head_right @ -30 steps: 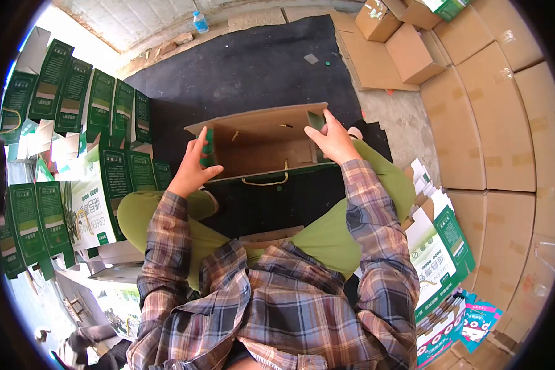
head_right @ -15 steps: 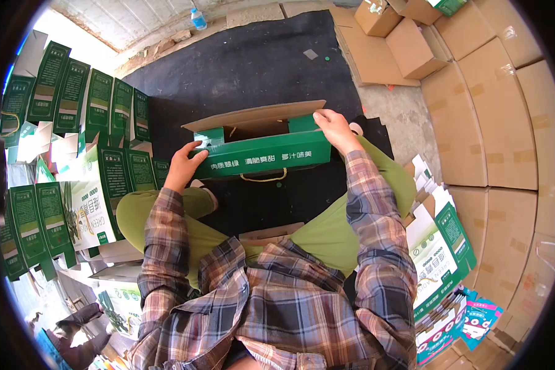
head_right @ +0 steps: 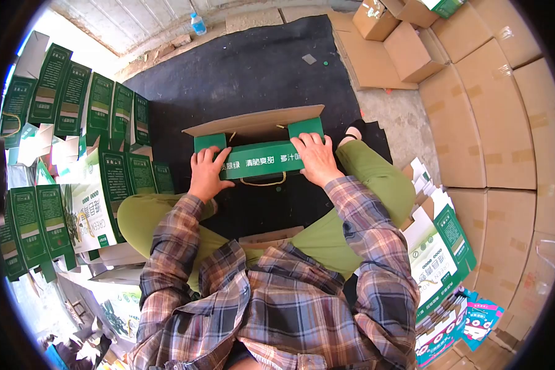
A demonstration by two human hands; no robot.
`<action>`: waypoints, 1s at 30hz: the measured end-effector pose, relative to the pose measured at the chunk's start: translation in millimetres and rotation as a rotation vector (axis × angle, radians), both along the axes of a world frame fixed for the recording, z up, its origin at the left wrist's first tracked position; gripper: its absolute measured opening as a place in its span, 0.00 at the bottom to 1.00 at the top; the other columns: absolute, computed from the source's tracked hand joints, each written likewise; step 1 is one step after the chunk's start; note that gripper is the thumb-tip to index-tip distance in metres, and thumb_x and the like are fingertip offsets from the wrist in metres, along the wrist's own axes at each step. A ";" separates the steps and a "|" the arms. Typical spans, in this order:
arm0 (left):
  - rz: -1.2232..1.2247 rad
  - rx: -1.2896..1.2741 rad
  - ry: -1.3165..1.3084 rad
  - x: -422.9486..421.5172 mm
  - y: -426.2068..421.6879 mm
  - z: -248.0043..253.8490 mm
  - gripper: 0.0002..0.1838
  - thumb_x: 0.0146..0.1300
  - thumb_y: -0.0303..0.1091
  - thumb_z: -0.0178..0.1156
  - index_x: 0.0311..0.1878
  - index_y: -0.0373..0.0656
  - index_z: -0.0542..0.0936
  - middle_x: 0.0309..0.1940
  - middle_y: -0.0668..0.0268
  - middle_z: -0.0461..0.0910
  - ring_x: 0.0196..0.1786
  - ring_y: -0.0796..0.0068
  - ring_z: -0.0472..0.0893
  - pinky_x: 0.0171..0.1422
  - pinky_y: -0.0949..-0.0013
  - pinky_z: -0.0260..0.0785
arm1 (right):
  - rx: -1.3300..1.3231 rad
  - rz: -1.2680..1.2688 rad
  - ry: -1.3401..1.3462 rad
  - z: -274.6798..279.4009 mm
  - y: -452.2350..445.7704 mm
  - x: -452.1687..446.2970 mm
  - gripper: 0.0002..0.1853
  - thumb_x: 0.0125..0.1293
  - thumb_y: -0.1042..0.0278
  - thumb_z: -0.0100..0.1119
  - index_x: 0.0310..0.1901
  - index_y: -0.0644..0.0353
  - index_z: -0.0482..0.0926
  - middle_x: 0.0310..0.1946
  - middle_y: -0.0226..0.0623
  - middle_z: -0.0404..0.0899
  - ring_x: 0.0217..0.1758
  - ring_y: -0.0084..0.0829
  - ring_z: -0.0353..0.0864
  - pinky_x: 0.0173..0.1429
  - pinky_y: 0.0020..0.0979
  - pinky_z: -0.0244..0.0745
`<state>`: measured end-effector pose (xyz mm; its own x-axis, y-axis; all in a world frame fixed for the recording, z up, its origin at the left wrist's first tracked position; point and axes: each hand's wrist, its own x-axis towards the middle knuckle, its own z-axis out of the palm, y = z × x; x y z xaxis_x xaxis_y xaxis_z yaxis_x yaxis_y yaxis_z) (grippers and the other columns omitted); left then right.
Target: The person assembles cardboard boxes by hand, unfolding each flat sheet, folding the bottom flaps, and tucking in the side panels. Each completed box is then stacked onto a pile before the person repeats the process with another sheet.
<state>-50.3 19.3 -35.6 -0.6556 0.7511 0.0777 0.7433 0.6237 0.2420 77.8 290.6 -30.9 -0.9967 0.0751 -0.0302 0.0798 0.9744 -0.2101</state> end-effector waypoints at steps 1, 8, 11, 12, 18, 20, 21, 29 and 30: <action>0.007 -0.020 0.010 -0.5 0.0 -2.9 0.46 0.29 0.39 0.78 0.60 0.55 0.70 0.51 0.64 0.69 0.57 0.59 0.67 0.62 0.49 0.56 | -0.030 0.005 -0.007 0.3 0.5 -0.1 0.40 0.39 0.70 0.74 0.59 0.53 0.67 0.54 0.36 0.68 0.62 0.37 0.64 0.63 0.49 0.56; -0.008 -0.001 -0.109 -6.1 -1.5 -5.7 0.44 0.32 0.37 0.76 0.60 0.54 0.71 0.48 0.63 0.69 0.55 0.59 0.68 0.61 0.51 0.55 | -0.047 0.040 -0.006 -3.2 1.2 2.9 0.41 0.40 0.70 0.73 0.60 0.55 0.66 0.54 0.35 0.69 0.62 0.37 0.64 0.65 0.51 0.54; -0.069 0.049 -0.048 -4.9 -2.2 -12.3 0.44 0.36 0.40 0.75 0.62 0.52 0.69 0.51 0.61 0.69 0.56 0.57 0.68 0.61 0.53 0.55 | -0.002 0.046 -0.047 -6.9 -4.3 6.7 0.47 0.42 0.67 0.73 0.66 0.56 0.58 0.62 0.38 0.63 0.68 0.39 0.59 0.68 0.55 0.48; -0.065 0.031 -0.029 -5.4 -2.9 -14.3 0.45 0.37 0.41 0.75 0.63 0.51 0.68 0.52 0.61 0.69 0.56 0.57 0.67 0.62 0.53 0.55 | 0.026 0.058 -0.053 -5.9 -8.0 4.7 0.50 0.43 0.66 0.73 0.68 0.56 0.54 0.65 0.39 0.60 0.70 0.39 0.56 0.69 0.55 0.46; -0.152 0.104 -0.074 -4.8 -4.1 -20.4 0.45 0.38 0.42 0.75 0.63 0.45 0.67 0.52 0.60 0.68 0.58 0.57 0.66 0.60 0.54 0.57 | 0.126 0.024 -0.154 -9.8 -19.0 -2.3 0.54 0.42 0.66 0.74 0.71 0.54 0.49 0.71 0.37 0.51 0.76 0.41 0.45 0.72 0.57 0.42; -0.118 0.084 -0.113 -1.5 -2.0 -19.4 0.44 0.38 0.42 0.75 0.62 0.45 0.67 0.51 0.60 0.68 0.57 0.58 0.66 0.60 0.54 0.57 | 0.079 -0.006 -0.182 -0.1 -20.2 -4.6 0.56 0.41 0.66 0.76 0.71 0.54 0.49 0.72 0.37 0.49 0.76 0.42 0.43 0.71 0.58 0.43; -0.130 0.071 -0.150 -2.0 -2.7 -16.5 0.43 0.38 0.42 0.75 0.61 0.44 0.68 0.50 0.60 0.68 0.57 0.58 0.66 0.60 0.54 0.56 | 0.010 -0.020 -0.148 6.5 -18.8 -6.5 0.57 0.40 0.66 0.75 0.71 0.55 0.48 0.73 0.39 0.47 0.76 0.43 0.42 0.71 0.55 0.45; 0.268 0.515 -0.251 -5.3 -7.1 35.1 0.43 0.39 0.45 0.74 0.59 0.40 0.68 0.50 0.55 0.67 0.55 0.53 0.65 0.58 0.55 0.58 | -0.270 -0.162 0.519 75.6 75.1 -5.3 0.29 0.59 0.72 0.58 0.64 0.61 0.66 0.65 0.40 0.64 0.71 0.39 0.57 0.72 0.37 0.51; 0.322 0.623 -0.244 -6.0 -9.8 47.1 0.43 0.40 0.45 0.73 0.60 0.39 0.67 0.51 0.52 0.67 0.56 0.52 0.65 0.61 0.55 0.57 | -0.376 -0.318 0.511 88.4 84.7 0.2 0.26 0.61 0.72 0.56 0.63 0.62 0.67 0.64 0.39 0.66 0.69 0.35 0.60 0.70 0.35 0.54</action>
